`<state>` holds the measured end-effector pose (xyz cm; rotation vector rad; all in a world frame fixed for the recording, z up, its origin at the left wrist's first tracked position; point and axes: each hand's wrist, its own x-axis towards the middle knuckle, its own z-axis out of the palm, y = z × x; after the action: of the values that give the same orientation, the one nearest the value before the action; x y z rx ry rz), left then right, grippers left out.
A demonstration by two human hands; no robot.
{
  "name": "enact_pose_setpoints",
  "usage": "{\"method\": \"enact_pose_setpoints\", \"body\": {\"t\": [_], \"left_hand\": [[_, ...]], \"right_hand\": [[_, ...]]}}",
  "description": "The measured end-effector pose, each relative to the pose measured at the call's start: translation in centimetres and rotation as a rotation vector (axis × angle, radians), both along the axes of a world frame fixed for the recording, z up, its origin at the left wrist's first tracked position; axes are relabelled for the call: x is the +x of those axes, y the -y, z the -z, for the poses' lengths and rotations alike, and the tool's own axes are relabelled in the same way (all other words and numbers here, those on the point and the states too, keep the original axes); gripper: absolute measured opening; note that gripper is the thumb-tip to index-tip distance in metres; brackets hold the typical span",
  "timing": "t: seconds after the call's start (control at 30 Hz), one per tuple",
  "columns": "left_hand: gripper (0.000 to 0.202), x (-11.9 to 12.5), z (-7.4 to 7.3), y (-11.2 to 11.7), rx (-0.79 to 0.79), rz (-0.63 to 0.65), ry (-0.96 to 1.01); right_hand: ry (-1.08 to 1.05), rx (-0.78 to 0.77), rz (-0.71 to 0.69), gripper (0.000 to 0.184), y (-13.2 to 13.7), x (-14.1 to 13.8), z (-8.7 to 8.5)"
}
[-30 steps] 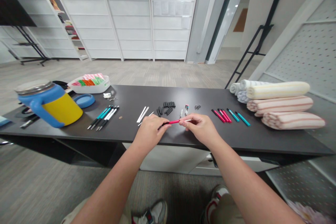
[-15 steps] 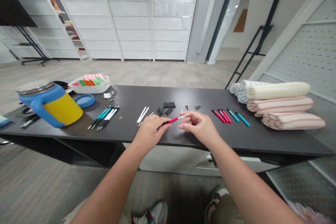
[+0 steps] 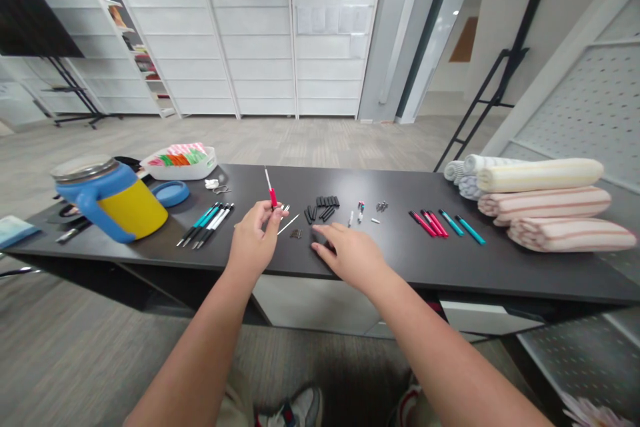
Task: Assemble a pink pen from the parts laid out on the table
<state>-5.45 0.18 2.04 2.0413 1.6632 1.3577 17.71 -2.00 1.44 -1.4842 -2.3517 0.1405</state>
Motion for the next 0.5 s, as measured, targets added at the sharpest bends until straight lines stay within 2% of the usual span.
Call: {"method": "enact_pose_setpoints", "body": {"t": [0.1,0.27,0.5], "left_hand": [[0.028,-0.6,0.5,-0.2,-0.038,-0.007,-0.002],[0.028,-0.7,0.7,-0.3,-0.064,0.001,0.018],[0.026,-0.5,0.9,-0.4,-0.078,0.001,0.004]], "right_hand": [[0.049,0.000,0.064,0.050,-0.8,-1.1,-0.1],[0.103,-0.005,0.123,0.049,-1.7,-1.9,0.1],[0.082,0.009,0.113,0.041,-1.3,-2.1,-0.3]]}}
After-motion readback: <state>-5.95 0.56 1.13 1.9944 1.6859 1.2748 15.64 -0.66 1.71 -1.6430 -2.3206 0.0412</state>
